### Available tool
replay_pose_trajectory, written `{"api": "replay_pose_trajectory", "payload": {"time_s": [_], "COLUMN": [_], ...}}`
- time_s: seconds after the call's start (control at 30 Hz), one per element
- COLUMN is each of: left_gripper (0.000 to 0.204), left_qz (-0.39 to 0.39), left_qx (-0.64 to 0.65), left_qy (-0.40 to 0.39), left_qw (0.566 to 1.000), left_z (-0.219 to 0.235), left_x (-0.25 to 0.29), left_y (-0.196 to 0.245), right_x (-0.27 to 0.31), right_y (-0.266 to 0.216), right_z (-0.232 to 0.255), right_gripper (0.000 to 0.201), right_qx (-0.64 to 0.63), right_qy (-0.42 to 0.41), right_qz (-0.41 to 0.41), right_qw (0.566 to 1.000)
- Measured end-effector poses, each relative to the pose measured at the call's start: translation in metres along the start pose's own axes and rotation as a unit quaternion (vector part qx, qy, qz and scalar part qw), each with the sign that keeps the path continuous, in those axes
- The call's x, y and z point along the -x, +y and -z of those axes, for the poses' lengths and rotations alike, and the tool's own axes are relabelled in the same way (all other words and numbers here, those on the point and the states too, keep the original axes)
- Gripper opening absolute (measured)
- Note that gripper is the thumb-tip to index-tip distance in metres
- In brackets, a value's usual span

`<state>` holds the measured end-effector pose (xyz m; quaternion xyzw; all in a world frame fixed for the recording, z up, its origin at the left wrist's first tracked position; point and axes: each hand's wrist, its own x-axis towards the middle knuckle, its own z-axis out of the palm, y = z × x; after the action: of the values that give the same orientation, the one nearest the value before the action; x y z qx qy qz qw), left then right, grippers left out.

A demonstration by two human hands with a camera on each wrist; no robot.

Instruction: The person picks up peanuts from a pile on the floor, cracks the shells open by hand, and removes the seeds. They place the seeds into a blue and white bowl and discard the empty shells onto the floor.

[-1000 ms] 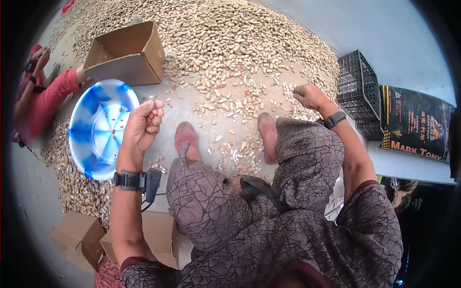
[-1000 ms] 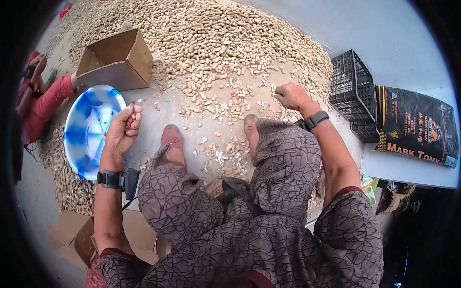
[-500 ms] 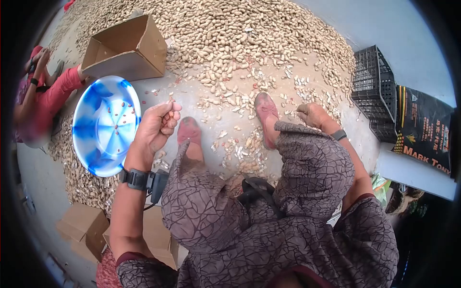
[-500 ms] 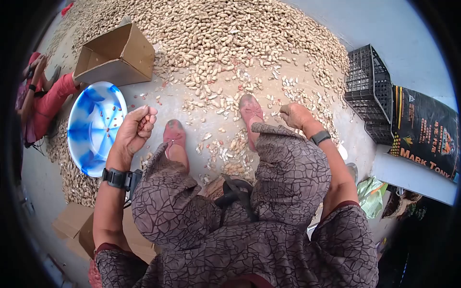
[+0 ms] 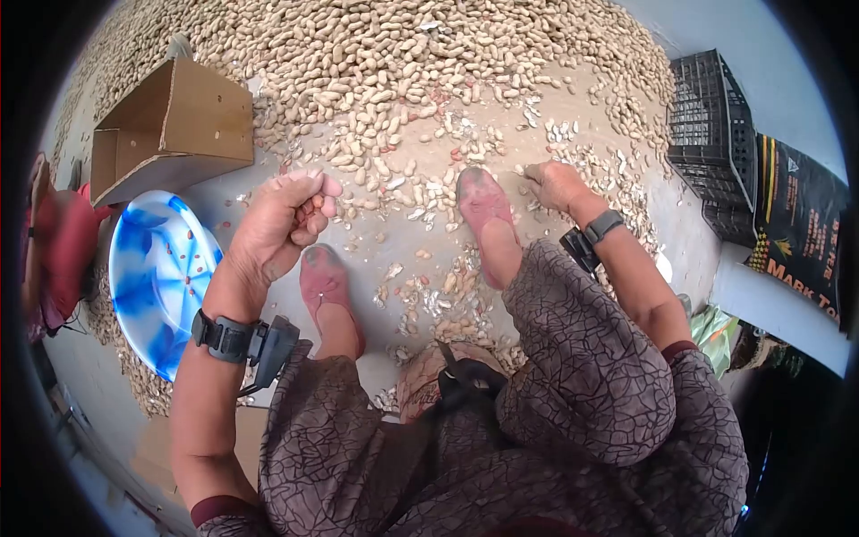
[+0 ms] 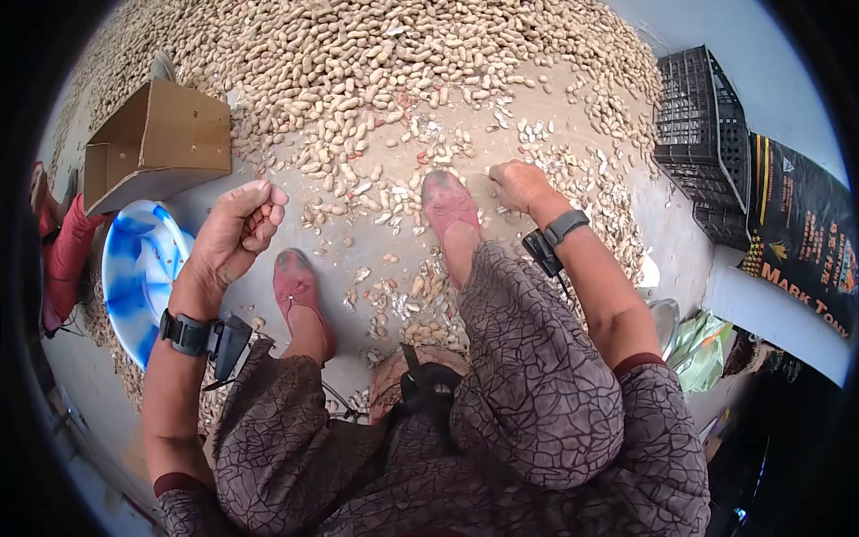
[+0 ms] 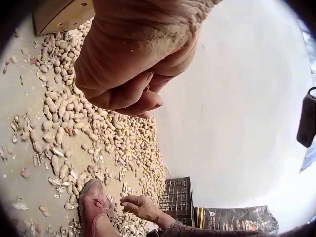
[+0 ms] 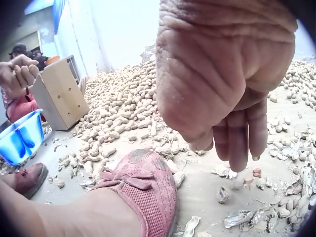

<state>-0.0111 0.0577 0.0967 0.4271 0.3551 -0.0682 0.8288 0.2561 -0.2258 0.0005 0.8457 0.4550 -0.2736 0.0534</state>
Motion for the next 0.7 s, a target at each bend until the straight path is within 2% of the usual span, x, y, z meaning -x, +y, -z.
{"api": "replay_pose_trajectory", "payload": {"time_s": [0.13, 0.2, 0.27, 0.3, 0.37, 0.5, 0.57, 0.6, 0.67, 0.7], "left_gripper": [0.024, 0.025, 0.025, 0.025, 0.025, 0.025, 0.025, 0.025, 0.025, 0.024], "left_qz": [0.045, 0.043, 0.063, 0.076, 0.083, 0.091, 0.088, 0.085, 0.085, 0.083], "left_qx": [-0.019, -0.015, 0.011, 0.03, 0.039, 0.072, 0.072, 0.07, 0.085, 0.097], "left_qy": [-0.021, -0.024, -0.061, -0.049, -0.051, -0.054, -0.051, -0.049, -0.052, -0.055], "left_qw": [0.999, 0.999, 0.996, 0.995, 0.994, 0.992, 0.992, 0.993, 0.991, 0.99], "left_z": [-0.01, -0.015, -0.018, -0.021, -0.022, -0.027, -0.029, -0.03, -0.032, -0.032], "left_x": [-0.011, -0.011, -0.011, -0.01, -0.009, -0.013, -0.019, -0.022, -0.026, -0.027], "left_y": [-0.017, -0.029, -0.043, -0.049, -0.061, -0.068, -0.066, -0.066, -0.068, -0.069], "right_x": [-0.018, -0.026, -0.032, -0.036, -0.044, -0.059, -0.068, -0.072, -0.079, -0.083], "right_y": [0.007, 0.007, 0.004, 0.001, -0.004, -0.03, -0.042, -0.049, -0.063, -0.069], "right_z": [-0.016, -0.021, -0.026, -0.027, -0.027, -0.009, -0.007, -0.007, -0.008, -0.01], "right_gripper": [0.016, 0.016, 0.017, 0.017, 0.016, 0.015, 0.013, 0.013, 0.01, 0.01], "right_qx": [-0.026, -0.048, -0.061, -0.061, -0.1, -0.137, -0.101, -0.099, -0.014, -0.015], "right_qy": [0.025, 0.039, 0.06, 0.057, 0.083, 0.075, 0.109, 0.106, 0.08, 0.078], "right_qz": [-0.005, -0.004, 0.01, 0.011, 0.014, 0.02, 0.135, 0.136, 0.219, 0.221], "right_qw": [0.999, 0.998, 0.996, 0.996, 0.991, 0.988, 0.98, 0.98, 0.972, 0.972]}}
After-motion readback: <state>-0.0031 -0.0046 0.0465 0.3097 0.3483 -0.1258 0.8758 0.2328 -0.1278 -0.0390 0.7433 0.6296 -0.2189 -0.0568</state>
